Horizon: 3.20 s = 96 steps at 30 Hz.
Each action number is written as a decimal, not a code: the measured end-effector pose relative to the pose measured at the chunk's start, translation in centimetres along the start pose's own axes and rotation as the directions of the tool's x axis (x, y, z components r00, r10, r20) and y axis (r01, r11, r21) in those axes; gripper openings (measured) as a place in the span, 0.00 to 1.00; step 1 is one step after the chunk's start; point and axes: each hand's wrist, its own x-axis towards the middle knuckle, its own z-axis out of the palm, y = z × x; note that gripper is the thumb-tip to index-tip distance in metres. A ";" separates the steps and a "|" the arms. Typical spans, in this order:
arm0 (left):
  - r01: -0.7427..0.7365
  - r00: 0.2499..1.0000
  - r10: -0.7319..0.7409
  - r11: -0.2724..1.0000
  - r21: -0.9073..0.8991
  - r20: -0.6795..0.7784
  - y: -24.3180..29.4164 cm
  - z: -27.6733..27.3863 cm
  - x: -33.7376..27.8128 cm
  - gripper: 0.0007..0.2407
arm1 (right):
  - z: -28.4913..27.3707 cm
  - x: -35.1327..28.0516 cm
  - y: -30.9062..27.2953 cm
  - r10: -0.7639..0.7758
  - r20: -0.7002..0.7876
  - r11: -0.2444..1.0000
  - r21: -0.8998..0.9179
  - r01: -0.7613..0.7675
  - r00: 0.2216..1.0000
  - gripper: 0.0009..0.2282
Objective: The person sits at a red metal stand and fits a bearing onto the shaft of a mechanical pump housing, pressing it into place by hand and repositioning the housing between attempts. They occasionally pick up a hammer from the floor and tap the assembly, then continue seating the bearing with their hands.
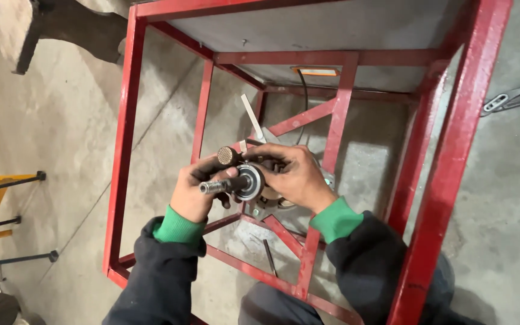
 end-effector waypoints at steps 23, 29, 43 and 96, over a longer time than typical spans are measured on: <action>-0.088 0.985 0.096 0.994 -0.061 0.145 -0.9 -0.7 0.1 0.13 | -2.3 -0.9 -3.5 0.287 0.207 0.935 0.154 -0.321 0.935 0.12; -0.231 0.952 0.219 0.973 0.032 0.214 -2.1 -1.0 1.0 0.12 | -0.9 -2.1 -3.9 0.369 0.171 0.927 -0.004 -0.374 0.913 0.15; 0.010 0.983 0.011 0.994 -0.109 0.185 -1.9 -0.9 0.5 0.15 | 0.3 -2.1 -6.5 0.566 0.148 0.819 0.008 -0.573 0.811 0.16; -0.090 0.992 0.061 0.956 -0.280 -0.110 -3.2 2.0 0.5 0.11 | 2.1 -2.5 -4.3 0.435 0.185 0.874 0.146 -0.463 0.881 0.17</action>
